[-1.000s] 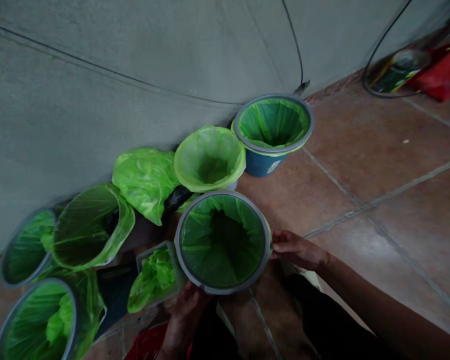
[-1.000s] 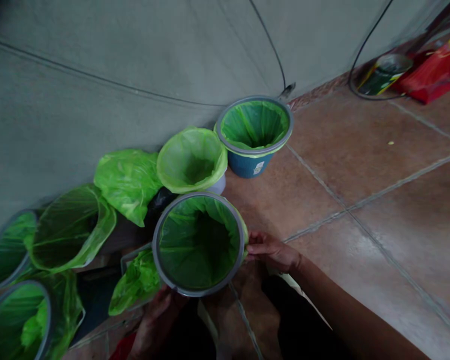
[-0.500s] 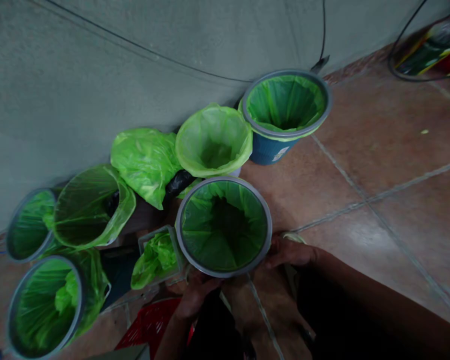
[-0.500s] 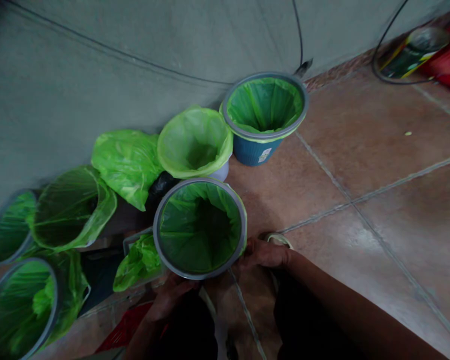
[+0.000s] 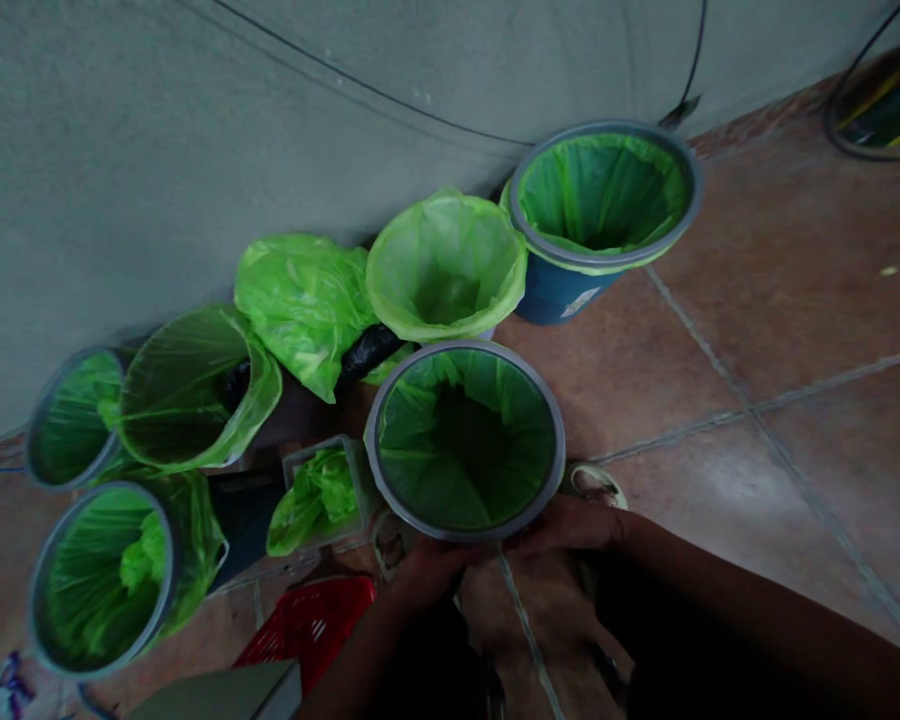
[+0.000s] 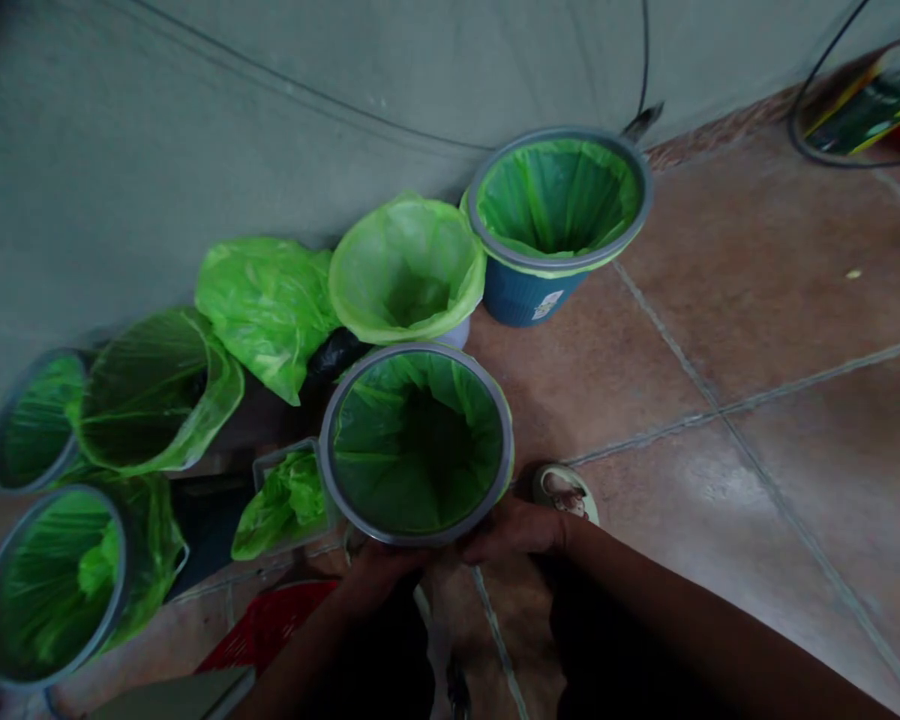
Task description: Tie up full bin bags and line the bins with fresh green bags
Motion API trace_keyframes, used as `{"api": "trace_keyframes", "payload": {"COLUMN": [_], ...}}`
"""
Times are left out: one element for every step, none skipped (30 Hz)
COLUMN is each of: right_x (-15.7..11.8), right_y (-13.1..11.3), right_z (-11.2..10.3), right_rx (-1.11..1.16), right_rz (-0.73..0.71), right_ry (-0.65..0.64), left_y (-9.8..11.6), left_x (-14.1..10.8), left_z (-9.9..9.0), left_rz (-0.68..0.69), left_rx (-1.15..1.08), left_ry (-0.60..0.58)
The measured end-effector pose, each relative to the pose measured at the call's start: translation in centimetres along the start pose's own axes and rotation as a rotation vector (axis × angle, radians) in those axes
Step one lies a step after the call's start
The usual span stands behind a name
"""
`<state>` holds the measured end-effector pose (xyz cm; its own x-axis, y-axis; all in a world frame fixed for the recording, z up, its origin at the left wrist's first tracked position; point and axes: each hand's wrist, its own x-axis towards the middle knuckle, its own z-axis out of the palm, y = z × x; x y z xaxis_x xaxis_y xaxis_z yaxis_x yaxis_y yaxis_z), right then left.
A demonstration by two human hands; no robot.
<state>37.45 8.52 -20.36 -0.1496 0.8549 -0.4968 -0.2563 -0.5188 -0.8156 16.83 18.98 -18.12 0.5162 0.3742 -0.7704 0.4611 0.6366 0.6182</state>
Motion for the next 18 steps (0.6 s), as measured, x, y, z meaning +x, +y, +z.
{"api": "trace_keyframes", "payload": {"right_x": [0.0,0.0,0.0,0.1,0.2,0.3,0.4,0.4,0.5,0.4,0.3,0.1,-0.1,-0.4,-0.7,-1.0,-1.2,-1.4], "right_y": [0.1,0.2,0.4,0.7,1.0,1.2,1.5,1.7,1.7,1.7,1.6,1.4,1.1,0.9,0.6,0.5,0.3,0.3], "right_z": [-0.1,-0.2,-0.2,-0.3,-0.3,-0.4,-0.6,-0.8,-1.1,-1.5,-1.9,-2.4,-2.9,-3.3,-3.8,-4.3,-4.7,-5.1], "right_rx": [0.043,0.088,0.12,0.139,0.146,0.148,0.142,0.129,0.115,0.116,0.133,0.159,0.196,0.24,0.287,0.338,0.391,0.451], "right_rz": [-0.002,-0.004,-0.004,-0.006,0.004,0.017,0.028,0.034,0.039,0.045,0.053,0.064,0.075,0.087,0.094,0.093,0.088,0.08], "right_ry": [-0.027,-0.068,-0.103,-0.089,-0.085,-0.088,-0.096,-0.093,-0.079,-0.049,-0.015,0.017,0.041,0.054,0.058,0.062,0.061,0.066], "left_y": [0.1,0.3,0.3,0.3,0.3,0.2,0.1,-0.1,-0.1,-0.2,-0.1,0.0,0.1,0.3,0.5,0.6,0.7,0.7], "left_x": [-0.1,-0.1,-0.1,-0.1,0.0,0.0,0.0,0.0,-0.1,-0.2,-0.3,-0.5,-0.7,-0.8,-0.8,-0.8,-0.7,-0.4], "left_z": [0.1,0.2,0.2,0.2,0.2,0.1,0.0,-0.3,-0.6,-1.1,-1.6,-2.3,-3.0,-3.8,-4.6,-5.3,-6.0,-6.5], "left_rz": [0.011,0.023,0.031,0.031,0.026,0.019,0.015,0.012,0.01,0.007,0.002,0.0,0.005,0.019,0.04,0.063,0.082,0.093], "left_rx": [0.0,0.0,0.002,0.006,0.012,0.017,0.014,-0.002,-0.035,-0.084,-0.143,-0.209,-0.275,-0.34,-0.406,-0.475,-0.544,-0.604], "left_ry": [0.003,0.004,-0.004,-0.019,-0.033,-0.036,-0.023,0.0,0.025,0.041,0.038,0.019,-0.004,-0.017,-0.015,-0.002,0.015,0.031]}}
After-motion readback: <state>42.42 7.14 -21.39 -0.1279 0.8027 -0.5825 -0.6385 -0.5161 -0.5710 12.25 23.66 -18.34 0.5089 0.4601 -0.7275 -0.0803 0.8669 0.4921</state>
